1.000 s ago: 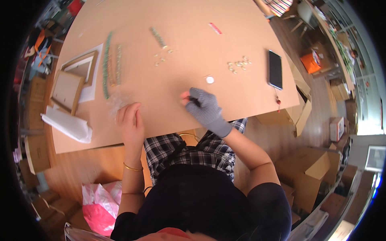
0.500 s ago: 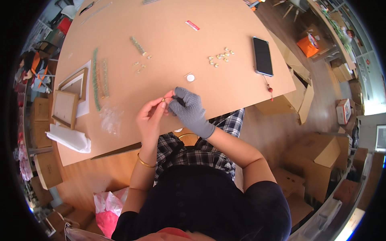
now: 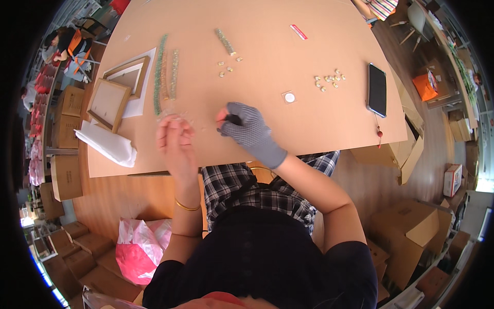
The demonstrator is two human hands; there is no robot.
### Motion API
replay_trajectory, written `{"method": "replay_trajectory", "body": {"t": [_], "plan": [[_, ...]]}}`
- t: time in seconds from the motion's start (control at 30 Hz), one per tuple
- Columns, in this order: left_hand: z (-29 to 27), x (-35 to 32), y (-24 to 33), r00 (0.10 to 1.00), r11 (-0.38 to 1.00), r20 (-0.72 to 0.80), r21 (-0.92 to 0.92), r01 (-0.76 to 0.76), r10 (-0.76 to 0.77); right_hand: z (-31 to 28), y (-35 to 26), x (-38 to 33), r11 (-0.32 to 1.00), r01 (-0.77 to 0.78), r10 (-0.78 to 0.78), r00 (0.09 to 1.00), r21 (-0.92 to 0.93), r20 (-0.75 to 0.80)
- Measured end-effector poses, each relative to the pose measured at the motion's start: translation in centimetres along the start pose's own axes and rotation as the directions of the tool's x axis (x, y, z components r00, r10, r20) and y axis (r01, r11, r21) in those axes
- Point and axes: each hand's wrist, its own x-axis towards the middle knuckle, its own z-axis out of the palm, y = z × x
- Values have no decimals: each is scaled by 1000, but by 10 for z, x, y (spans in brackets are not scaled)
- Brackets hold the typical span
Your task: Attaching red strings to small white plastic components at a workshop table.
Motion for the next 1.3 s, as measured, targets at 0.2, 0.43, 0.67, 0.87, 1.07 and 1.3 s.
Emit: {"method": "replay_trajectory", "body": {"t": [0.2,0.43,0.67,0.87,1.07,1.3], "plan": [[-28,3,26,994,994,-98,-93,-64,54,52,5,51,802,291,-201,954,-521,224],[-34,-8,17,989,1000,-145,-3,23,-23,36,2,60,803,368,-326,930,-469,172],[-32,-19,9,978,982,98,64,178,-184,-134,-4,10,499,-13,-498,814,-866,-300],[15,-29,-8,890,944,314,103,315,-331,-202,2,-23,341,-327,-393,802,-881,-450],[44,-43,-19,812,897,380,192,399,-443,-178,-1,-30,518,-98,-443,819,-850,-365],[58,-44,-21,814,909,428,315,273,-393,-79,-40,-70,924,15,-52,995,-383,-85]]}}
